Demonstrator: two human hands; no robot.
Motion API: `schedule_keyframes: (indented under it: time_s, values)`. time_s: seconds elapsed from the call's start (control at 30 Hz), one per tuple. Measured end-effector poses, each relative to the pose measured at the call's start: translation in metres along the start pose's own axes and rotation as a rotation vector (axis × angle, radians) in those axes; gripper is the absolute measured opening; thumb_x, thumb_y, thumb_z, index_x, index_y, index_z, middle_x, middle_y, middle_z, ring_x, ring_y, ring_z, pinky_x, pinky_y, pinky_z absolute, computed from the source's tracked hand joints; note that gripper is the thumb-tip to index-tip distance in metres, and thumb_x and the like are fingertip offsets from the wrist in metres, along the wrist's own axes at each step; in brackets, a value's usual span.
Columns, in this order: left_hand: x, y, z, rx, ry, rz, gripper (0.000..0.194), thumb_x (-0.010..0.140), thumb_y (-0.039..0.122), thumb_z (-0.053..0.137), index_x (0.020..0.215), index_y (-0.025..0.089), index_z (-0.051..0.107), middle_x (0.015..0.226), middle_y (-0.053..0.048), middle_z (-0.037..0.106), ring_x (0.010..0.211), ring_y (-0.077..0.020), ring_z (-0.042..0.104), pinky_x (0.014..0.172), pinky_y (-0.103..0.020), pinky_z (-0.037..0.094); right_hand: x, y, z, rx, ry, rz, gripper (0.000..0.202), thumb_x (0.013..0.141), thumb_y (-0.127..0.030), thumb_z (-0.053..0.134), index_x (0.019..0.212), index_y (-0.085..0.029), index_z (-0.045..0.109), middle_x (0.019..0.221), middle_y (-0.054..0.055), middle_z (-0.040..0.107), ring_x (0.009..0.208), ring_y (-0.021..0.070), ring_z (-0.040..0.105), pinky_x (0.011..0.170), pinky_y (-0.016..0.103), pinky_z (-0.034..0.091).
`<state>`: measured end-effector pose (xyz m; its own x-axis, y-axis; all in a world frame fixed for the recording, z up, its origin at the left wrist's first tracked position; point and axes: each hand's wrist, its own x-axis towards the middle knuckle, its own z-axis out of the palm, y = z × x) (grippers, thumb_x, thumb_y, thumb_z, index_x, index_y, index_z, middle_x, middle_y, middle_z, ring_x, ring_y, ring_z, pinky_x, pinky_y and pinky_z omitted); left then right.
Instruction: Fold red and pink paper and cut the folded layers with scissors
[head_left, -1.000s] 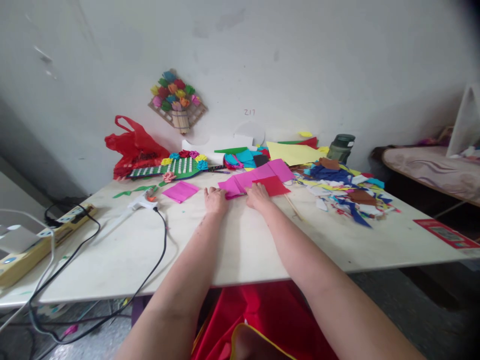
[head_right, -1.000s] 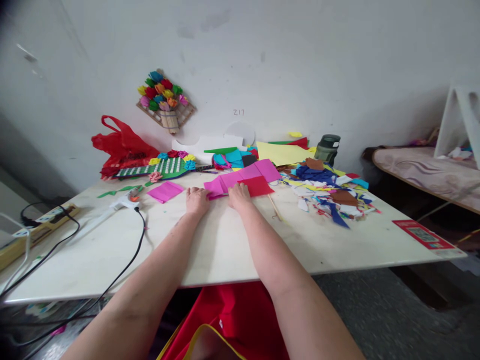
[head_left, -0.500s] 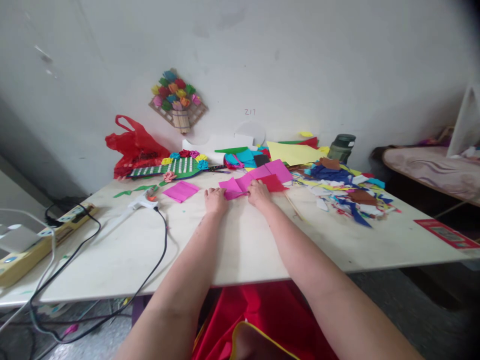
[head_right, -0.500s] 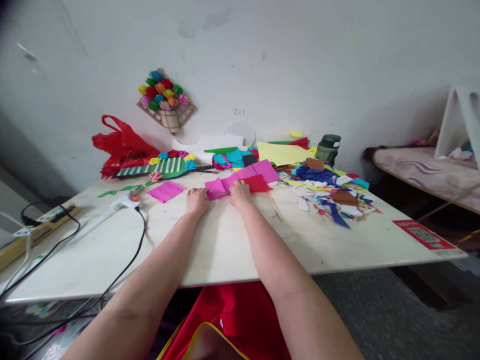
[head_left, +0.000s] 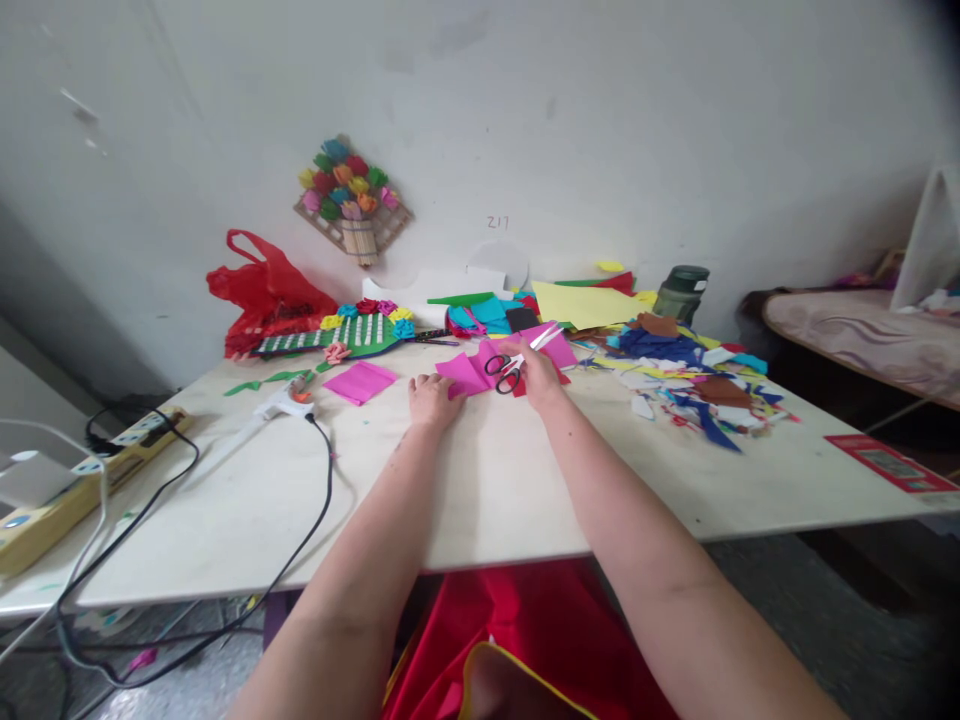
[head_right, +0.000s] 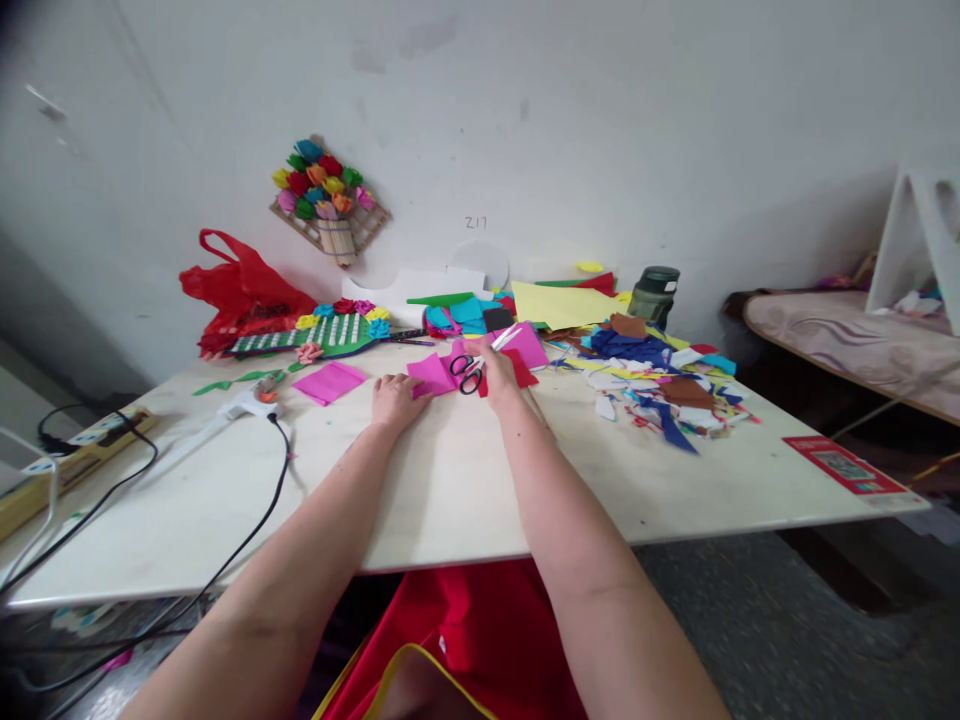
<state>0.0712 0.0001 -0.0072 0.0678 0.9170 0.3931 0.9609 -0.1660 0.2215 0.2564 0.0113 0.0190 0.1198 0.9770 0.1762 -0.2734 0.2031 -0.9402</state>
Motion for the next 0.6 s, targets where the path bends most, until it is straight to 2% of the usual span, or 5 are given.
schedule_keyframes:
  time_s: [0.13, 0.27, 0.4, 0.47, 0.6]
  values:
    - [0.001, 0.000, -0.001, -0.001, -0.011, -0.003, 0.031, 0.078, 0.043, 0.054, 0.098, 0.025, 0.069, 0.108, -0.006, 0.063, 0.110, -0.0254, 0.045, 0.102, -0.042, 0.024, 0.001, -0.004, -0.003, 0.259, -0.041, 0.115, 0.040, 0.090, -0.046, 0.037, 0.101, -0.014, 0.057, 0.068, 0.006, 0.068, 0.051, 0.0166, 0.063, 0.038, 0.023, 0.044]
    - [0.001, 0.001, -0.003, -0.003, -0.034, -0.013, 0.027, 0.080, 0.036, 0.052, 0.097, 0.025, 0.070, 0.108, -0.006, 0.063, 0.108, -0.0247, 0.046, 0.101, -0.041, 0.026, 0.007, -0.001, -0.010, 0.321, 0.126, 0.204, 0.038, 0.094, -0.039, 0.028, 0.096, -0.013, 0.056, 0.063, 0.005, 0.066, 0.044, 0.0144, 0.060, 0.035, 0.021, 0.041]
    - [0.001, 0.001, -0.004, -0.002, -0.046, -0.024, 0.027, 0.080, 0.028, 0.050, 0.098, 0.025, 0.069, 0.109, -0.006, 0.063, 0.108, -0.0244, 0.046, 0.100, -0.040, 0.026, 0.016, 0.007, -0.019, 0.250, 0.372, 0.344, 0.040, 0.095, -0.034, 0.025, 0.091, -0.010, 0.057, 0.053, 0.004, 0.060, 0.036, 0.0135, 0.053, 0.031, 0.022, 0.038]
    - [0.000, 0.001, -0.004, 0.005, -0.052, -0.031, 0.030, 0.079, 0.023, 0.048, 0.101, 0.025, 0.069, 0.110, -0.006, 0.062, 0.109, -0.0249, 0.045, 0.101, -0.040, 0.026, 0.020, 0.011, -0.024, 0.209, 0.482, 0.325, 0.039, 0.094, -0.032, 0.026, 0.090, -0.010, 0.058, 0.052, 0.004, 0.058, 0.037, 0.0139, 0.053, 0.031, 0.022, 0.039]
    - [-0.001, 0.002, -0.005, 0.018, -0.051, -0.039, 0.034, 0.077, 0.018, 0.047, 0.103, 0.022, 0.068, 0.110, -0.008, 0.062, 0.109, -0.0254, 0.045, 0.102, -0.041, 0.024, 0.030, 0.021, -0.034, 0.116, 0.582, 0.225, 0.035, 0.094, -0.026, 0.024, 0.097, -0.011, 0.056, 0.060, 0.004, 0.059, 0.043, 0.0130, 0.056, 0.037, 0.023, 0.044]
